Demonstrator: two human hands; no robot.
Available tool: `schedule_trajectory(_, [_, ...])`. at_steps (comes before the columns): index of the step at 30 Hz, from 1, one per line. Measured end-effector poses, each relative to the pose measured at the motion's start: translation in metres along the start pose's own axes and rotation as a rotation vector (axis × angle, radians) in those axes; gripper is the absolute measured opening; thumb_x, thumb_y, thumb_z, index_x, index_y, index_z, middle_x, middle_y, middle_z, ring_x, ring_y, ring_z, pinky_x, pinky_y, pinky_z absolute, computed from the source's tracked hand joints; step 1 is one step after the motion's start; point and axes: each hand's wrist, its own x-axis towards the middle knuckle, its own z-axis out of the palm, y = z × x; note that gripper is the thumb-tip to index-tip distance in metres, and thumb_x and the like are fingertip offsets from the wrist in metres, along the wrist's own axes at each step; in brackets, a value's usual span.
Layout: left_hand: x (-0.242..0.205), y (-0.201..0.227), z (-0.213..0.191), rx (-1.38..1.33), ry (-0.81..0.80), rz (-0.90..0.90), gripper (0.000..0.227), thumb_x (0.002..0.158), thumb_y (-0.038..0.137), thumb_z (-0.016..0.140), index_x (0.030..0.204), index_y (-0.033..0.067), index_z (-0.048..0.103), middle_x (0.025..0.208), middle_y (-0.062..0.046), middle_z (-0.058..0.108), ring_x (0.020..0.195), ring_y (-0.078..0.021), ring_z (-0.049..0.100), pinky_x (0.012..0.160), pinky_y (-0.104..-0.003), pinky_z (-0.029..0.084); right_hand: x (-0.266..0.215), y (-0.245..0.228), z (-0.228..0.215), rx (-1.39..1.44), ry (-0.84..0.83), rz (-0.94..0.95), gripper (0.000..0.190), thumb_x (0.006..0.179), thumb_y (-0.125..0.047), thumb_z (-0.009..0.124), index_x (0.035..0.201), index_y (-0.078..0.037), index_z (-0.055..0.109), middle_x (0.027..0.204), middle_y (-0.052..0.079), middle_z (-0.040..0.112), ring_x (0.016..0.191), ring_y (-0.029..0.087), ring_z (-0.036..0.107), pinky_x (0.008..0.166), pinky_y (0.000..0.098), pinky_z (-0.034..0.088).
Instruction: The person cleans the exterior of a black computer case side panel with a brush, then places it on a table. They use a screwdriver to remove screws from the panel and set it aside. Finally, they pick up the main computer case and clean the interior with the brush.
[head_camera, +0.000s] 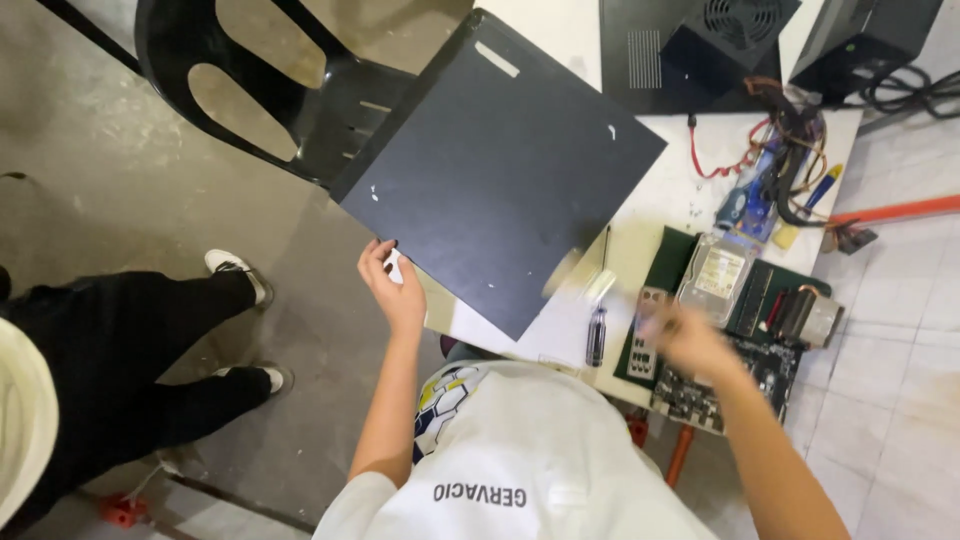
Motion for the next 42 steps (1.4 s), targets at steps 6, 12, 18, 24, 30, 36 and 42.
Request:
schedule_trajectory(6, [-0.015, 0.006, 0.017, 0.138, 0.019, 0.136, 0.036, 0.093, 0.006, 0.064, 0.127, 0.0154, 0.057, 0.148, -0.015, 0.032, 0.139, -0.0414, 0.037, 0.114, -0.055, 0.032, -0.005, 0.008, 0.017, -0.025, 0.001, -0.277, 0.042, 0.082, -0.001, 0.074, 0.123, -0.009, 0.079, 0.125, 0.018, 0.077, 0.124, 0.037, 0.067, 0.110, 0.0488, 0.047])
schedule_trajectory(12, [-0.041, 0.056, 0.039, 0.601, -0.296, 0.483, 0.060, 0.092, 0.024, 0.066, 0.149, 0.0144, 0.051, 0.163, -0.027, 0.025, 0.150, -0.0454, 0.024, 0.115, -0.066, 0.013, 0.014, 0.060, -0.053, 0.013, 0.340, -0.131, 0.045, 0.091, -0.012, 0.070, 0.136, -0.015, 0.071, 0.133, 0.023, 0.069, 0.125, 0.045, 0.061, 0.108, 0.0533, 0.045])
schedule_trajectory(18, [-0.105, 0.103, 0.098, 0.782, -0.759, 0.722, 0.080, 0.089, 0.042, 0.068, 0.155, 0.0053, 0.041, 0.164, -0.027, 0.029, 0.151, -0.0429, 0.029, 0.116, -0.068, 0.021, 0.123, 0.227, -0.103, 0.110, 0.863, -0.117, 0.042, 0.108, -0.028, 0.063, 0.145, -0.009, 0.063, 0.130, 0.023, 0.065, 0.123, 0.041, 0.059, 0.102, 0.0519, 0.046])
schedule_trajectory(24, [-0.128, 0.092, 0.124, 1.184, -0.619, 0.710, 0.102, 0.077, 0.054, 0.074, 0.153, -0.0037, 0.037, 0.160, -0.034, 0.030, 0.152, -0.0467, 0.024, 0.117, -0.071, 0.017, 0.199, 0.266, -0.171, 0.132, 1.107, 0.036, 0.038, 0.106, -0.023, 0.059, 0.139, -0.003, 0.062, 0.122, 0.028, 0.069, 0.110, 0.045, 0.066, 0.094, 0.0556, 0.051])
schedule_trajectory(30, [-0.125, 0.090, 0.114, 1.335, -0.600, 0.781, 0.087, 0.089, 0.056, 0.053, 0.156, 0.0048, 0.033, 0.163, -0.025, 0.031, 0.150, -0.0412, 0.031, 0.117, -0.062, 0.030, 0.287, 0.254, -0.240, -0.079, 1.125, 0.112, 0.027, 0.102, -0.023, 0.053, 0.117, -0.001, 0.060, 0.112, 0.028, 0.068, 0.105, 0.051, 0.062, 0.084, 0.0641, 0.048])
schedule_trajectory(36, [-0.128, 0.084, 0.114, 1.292, -0.463, 0.872, 0.080, 0.089, 0.048, 0.053, 0.155, 0.0054, 0.037, 0.163, -0.022, 0.035, 0.150, -0.0391, 0.036, 0.117, -0.059, 0.036, 0.309, 0.215, -0.262, -0.426, 0.922, 0.406, 0.036, 0.105, -0.029, 0.050, 0.128, -0.003, 0.061, 0.119, 0.018, 0.070, 0.104, 0.036, 0.067, 0.091, 0.0553, 0.042])
schedule_trajectory(42, [-0.120, 0.082, 0.107, 1.236, -0.503, 0.828, 0.080, 0.094, 0.049, 0.051, 0.158, 0.0042, 0.034, 0.165, -0.023, 0.030, 0.153, -0.0401, 0.031, 0.119, -0.061, 0.031, 0.314, 0.222, -0.269, -0.440, 0.578, 0.591, 0.051, 0.103, -0.043, 0.044, 0.137, -0.010, 0.064, 0.140, 0.017, 0.062, 0.127, 0.040, 0.059, 0.106, 0.0588, 0.035])
